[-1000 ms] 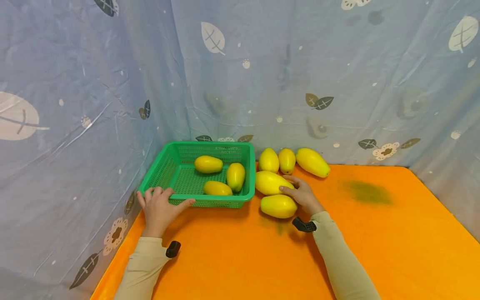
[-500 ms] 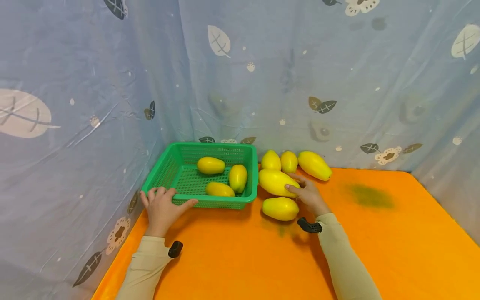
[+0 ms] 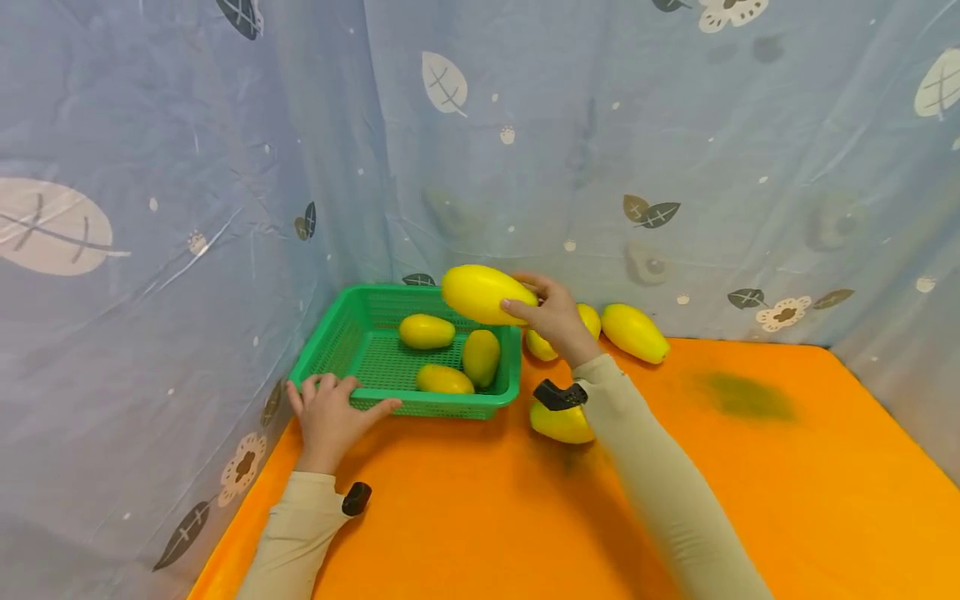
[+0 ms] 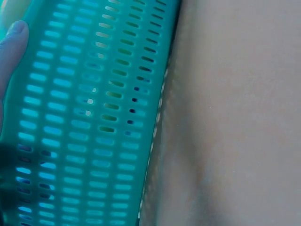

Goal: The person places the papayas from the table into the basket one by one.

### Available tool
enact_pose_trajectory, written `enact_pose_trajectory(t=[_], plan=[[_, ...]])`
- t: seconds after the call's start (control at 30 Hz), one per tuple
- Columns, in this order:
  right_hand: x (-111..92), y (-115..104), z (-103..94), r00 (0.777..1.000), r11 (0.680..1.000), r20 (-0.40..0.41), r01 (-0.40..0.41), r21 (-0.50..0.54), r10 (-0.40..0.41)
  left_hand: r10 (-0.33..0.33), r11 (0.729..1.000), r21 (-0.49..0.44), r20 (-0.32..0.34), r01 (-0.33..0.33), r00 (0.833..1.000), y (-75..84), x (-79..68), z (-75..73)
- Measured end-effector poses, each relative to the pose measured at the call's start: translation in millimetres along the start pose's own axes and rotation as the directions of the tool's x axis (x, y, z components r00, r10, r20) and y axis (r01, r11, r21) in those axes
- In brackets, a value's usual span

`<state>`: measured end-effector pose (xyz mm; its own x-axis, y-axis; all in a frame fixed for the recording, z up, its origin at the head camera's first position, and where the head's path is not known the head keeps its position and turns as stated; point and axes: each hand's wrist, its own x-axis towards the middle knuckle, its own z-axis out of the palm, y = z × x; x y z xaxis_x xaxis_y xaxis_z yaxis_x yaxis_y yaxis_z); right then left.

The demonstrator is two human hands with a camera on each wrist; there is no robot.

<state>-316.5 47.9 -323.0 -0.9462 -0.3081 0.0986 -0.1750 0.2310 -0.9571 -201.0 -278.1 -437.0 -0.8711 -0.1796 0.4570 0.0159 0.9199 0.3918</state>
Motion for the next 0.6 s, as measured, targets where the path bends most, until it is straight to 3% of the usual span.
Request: enact_pose_trajectory(t=[0.13,0.3,0.47,0.6], plan=[[12.7,-0.9,47.9,0.999,0.995,0.034,-0.020,-0.099,0.024,-0.008,1.000,0.002,0.009,0.008,1.000,0.7,-2.0,3.0],[17.1,23.1,90.8,0.997,0.957,0.012,-0.065,-0.283,0.071,-0.016,1.000,-0.003,0.029,0.016,0.999,3.5,-3.2,5.6],[18.3,38.6,107.0,0.995,0.948,-0.037,-0.097,-0.302,0.090,-0.017,1.000,-0.009,0.041,0.017,0.999,4.0,-0.6,3.4],[21.4,40.2,111.0,0.993,0.945,-0.015,-0.119,-0.304,0.120,-0.020,1.000,-0.013,0.034,0.021,0.999,-0.3,0.7,-0.3]])
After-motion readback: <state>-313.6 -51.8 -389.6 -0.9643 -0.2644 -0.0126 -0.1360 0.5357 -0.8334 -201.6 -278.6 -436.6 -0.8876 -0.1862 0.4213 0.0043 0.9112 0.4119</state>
